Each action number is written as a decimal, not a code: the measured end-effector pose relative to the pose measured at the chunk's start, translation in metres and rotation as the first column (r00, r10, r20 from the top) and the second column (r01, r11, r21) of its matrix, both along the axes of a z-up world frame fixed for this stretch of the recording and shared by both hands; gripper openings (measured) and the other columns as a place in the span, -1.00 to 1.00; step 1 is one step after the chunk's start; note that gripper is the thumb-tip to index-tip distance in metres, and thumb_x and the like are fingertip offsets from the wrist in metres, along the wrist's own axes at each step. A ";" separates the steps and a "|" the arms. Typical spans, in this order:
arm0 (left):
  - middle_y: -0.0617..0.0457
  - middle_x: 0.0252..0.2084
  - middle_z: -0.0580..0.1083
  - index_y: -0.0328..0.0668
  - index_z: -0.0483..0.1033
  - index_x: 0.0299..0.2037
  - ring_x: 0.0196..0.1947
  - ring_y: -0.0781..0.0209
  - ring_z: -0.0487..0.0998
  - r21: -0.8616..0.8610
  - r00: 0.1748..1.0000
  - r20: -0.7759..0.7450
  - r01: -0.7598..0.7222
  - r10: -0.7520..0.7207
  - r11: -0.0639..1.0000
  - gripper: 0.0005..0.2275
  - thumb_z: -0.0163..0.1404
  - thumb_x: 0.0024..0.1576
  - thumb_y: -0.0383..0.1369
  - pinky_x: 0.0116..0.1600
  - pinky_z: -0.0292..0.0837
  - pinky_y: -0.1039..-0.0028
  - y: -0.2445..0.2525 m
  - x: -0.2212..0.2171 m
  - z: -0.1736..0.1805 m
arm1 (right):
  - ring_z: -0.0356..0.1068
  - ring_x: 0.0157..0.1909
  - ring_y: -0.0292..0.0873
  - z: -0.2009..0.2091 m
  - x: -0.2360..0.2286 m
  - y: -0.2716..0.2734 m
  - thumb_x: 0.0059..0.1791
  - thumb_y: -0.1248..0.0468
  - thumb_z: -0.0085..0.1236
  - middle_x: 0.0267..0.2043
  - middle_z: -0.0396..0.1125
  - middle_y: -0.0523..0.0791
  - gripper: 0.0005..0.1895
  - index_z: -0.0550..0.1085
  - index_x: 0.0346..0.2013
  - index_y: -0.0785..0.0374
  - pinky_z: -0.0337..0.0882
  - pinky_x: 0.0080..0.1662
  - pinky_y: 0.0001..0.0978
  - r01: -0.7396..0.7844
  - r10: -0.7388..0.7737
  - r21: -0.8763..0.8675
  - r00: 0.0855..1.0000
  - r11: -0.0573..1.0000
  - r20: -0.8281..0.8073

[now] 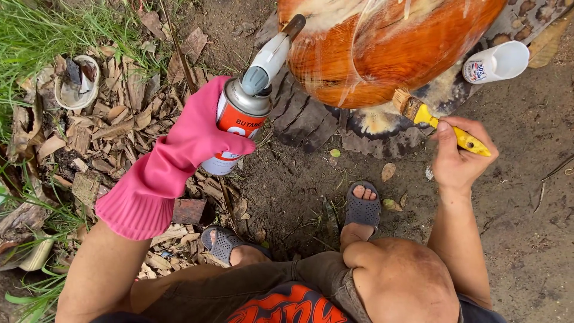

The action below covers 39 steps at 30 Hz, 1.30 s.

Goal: The recorder uses a brush to apply a liquid finish to a large wooden bowl and briefly uses a butane torch.

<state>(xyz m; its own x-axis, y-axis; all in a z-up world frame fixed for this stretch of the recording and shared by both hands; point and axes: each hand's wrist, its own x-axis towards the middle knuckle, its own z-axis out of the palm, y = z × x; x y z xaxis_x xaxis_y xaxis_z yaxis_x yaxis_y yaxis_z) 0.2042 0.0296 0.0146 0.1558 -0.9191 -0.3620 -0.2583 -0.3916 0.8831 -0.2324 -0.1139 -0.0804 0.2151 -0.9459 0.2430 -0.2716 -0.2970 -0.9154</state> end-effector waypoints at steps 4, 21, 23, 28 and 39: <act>0.01 -0.05 0.54 -0.26 0.38 0.14 -0.05 0.19 0.57 -0.024 1.000 -0.023 -0.013 0.013 1.000 -0.29 0.34 -0.32 -0.40 0.15 0.48 0.37 0.005 0.004 -0.006 | 0.47 -0.24 -0.25 -0.001 0.000 0.000 0.24 0.51 0.19 -0.16 0.47 0.02 -0.95 0.51 -0.08 0.51 0.48 -0.16 -0.50 -0.021 0.021 -0.011 1.000 1.000 -0.015; 0.06 -0.04 0.53 -0.23 0.38 0.15 -0.03 0.20 0.56 -0.012 0.988 -0.142 -0.068 0.065 0.998 -0.27 0.35 -0.33 -0.45 0.17 0.47 0.39 0.020 0.015 -0.031 | 0.48 -0.25 -0.23 -0.004 0.007 0.004 0.27 0.49 0.21 -0.13 0.48 0.08 -0.91 0.49 -0.06 0.52 0.49 -0.19 -0.50 -0.086 0.086 -0.045 0.996 0.995 0.002; 0.06 -0.05 0.53 -0.24 0.40 0.14 -0.03 0.21 0.55 -0.026 0.992 -0.114 -0.062 0.059 0.998 -0.28 0.36 -0.34 -0.45 0.15 0.47 0.39 0.022 0.017 -0.039 | 0.48 -0.24 -0.23 -0.003 0.008 0.005 0.28 0.48 0.20 -0.12 0.48 0.08 -0.91 0.49 -0.05 0.52 0.51 -0.17 -0.49 -0.111 0.112 -0.059 0.994 0.992 0.007; 0.06 -0.07 0.52 -0.25 0.41 0.10 -0.05 0.21 0.55 -0.014 0.990 -0.134 -0.052 0.050 0.999 -0.30 0.37 -0.35 -0.45 0.15 0.47 0.41 0.025 0.022 -0.047 | 0.49 -0.21 -0.22 0.009 0.028 0.012 0.28 0.47 0.19 -0.09 0.49 0.06 -0.93 0.51 -0.02 0.49 0.48 -0.13 -0.49 -0.207 0.191 -0.108 0.972 0.973 -0.139; 0.02 -0.06 0.56 -0.26 0.42 0.12 -0.09 0.18 0.63 -0.194 0.923 -0.353 -0.234 0.155 0.953 -0.37 0.31 -0.26 -0.55 0.14 0.59 0.29 0.056 0.082 -0.041 | 0.45 -0.30 -0.15 0.047 0.182 -0.023 0.12 0.48 0.25 -0.26 0.45 0.01 -0.89 0.54 -0.06 0.41 0.39 -0.33 -0.40 -0.632 0.495 -0.342 0.766 0.695 -0.410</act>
<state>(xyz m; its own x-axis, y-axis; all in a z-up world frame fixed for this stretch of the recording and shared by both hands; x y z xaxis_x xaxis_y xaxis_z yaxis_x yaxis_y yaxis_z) 0.2866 0.0860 -0.0260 0.2479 -0.9462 -0.2079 0.1241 -0.1819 0.9755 -0.0505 -0.1366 -0.0329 0.7910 -0.4245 0.4407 -0.1262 -0.8179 -0.5614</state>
